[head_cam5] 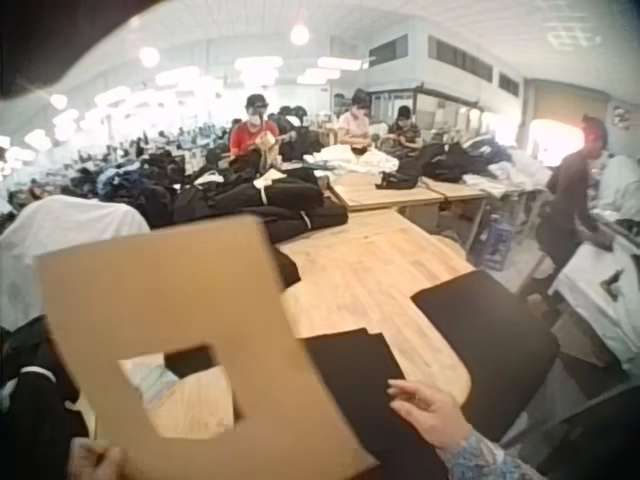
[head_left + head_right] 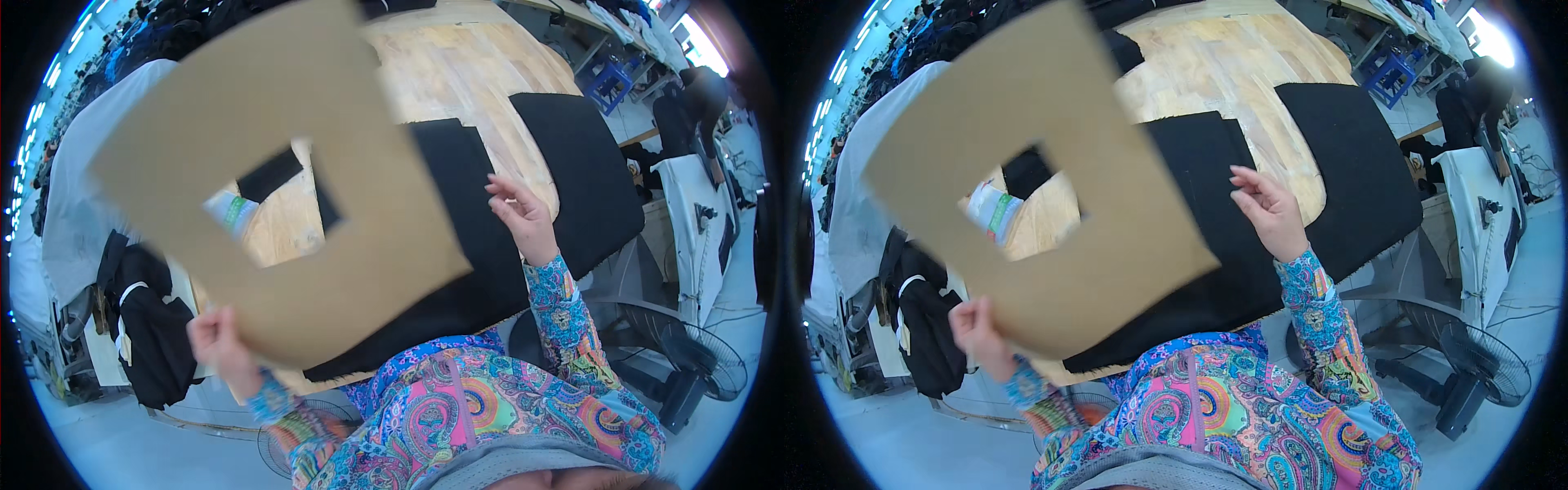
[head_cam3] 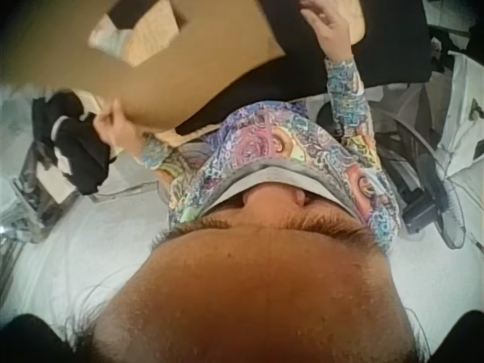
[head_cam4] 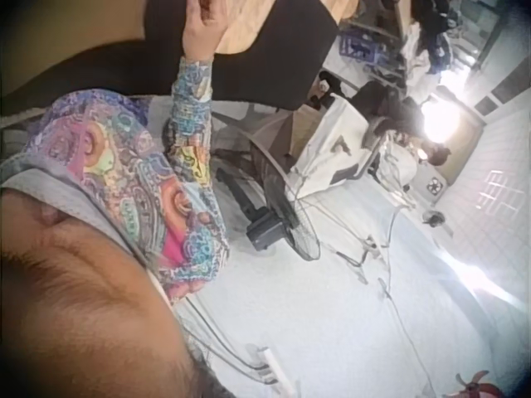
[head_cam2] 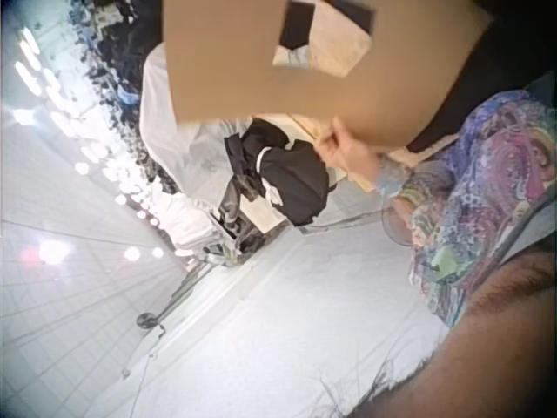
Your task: The person uses a cardboard template with a rectangular cutout to mark a black fabric piece on a wooden table. They place the template on the fabric, trace the cutout's outline with a pen, and then move the template to a new position to repeat the process.
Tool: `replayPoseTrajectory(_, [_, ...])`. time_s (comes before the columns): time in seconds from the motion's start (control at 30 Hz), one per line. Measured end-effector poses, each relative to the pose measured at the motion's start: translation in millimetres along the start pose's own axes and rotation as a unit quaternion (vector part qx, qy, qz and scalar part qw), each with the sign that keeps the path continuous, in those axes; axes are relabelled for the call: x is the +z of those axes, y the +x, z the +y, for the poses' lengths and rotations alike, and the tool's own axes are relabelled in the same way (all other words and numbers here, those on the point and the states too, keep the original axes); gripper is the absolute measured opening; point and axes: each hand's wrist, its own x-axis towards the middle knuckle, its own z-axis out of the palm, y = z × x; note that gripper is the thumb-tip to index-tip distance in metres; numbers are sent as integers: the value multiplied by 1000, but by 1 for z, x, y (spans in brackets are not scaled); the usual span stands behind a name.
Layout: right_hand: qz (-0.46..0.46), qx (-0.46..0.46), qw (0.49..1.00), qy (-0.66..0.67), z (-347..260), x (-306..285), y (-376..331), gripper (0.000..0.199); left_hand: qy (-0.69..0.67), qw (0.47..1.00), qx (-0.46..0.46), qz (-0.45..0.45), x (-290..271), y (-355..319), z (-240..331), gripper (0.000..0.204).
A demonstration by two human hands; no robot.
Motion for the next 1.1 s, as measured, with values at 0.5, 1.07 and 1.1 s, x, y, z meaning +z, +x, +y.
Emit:
replayPoseTrajectory(0.5, [-2,137,904,-406,55,-26,-108,38,345,916,191,71,-73,21,-62,27])
replayPoseTrajectory(1.07, [52,113,919,-374,59,-20,-115,25,202,789,212,-540,45,-112,-66,18])
replayPoseTrajectory(1.1, [39,107,917,-383,61,-23,-116,24,193,790,211,-542,47,-113,-64,18])
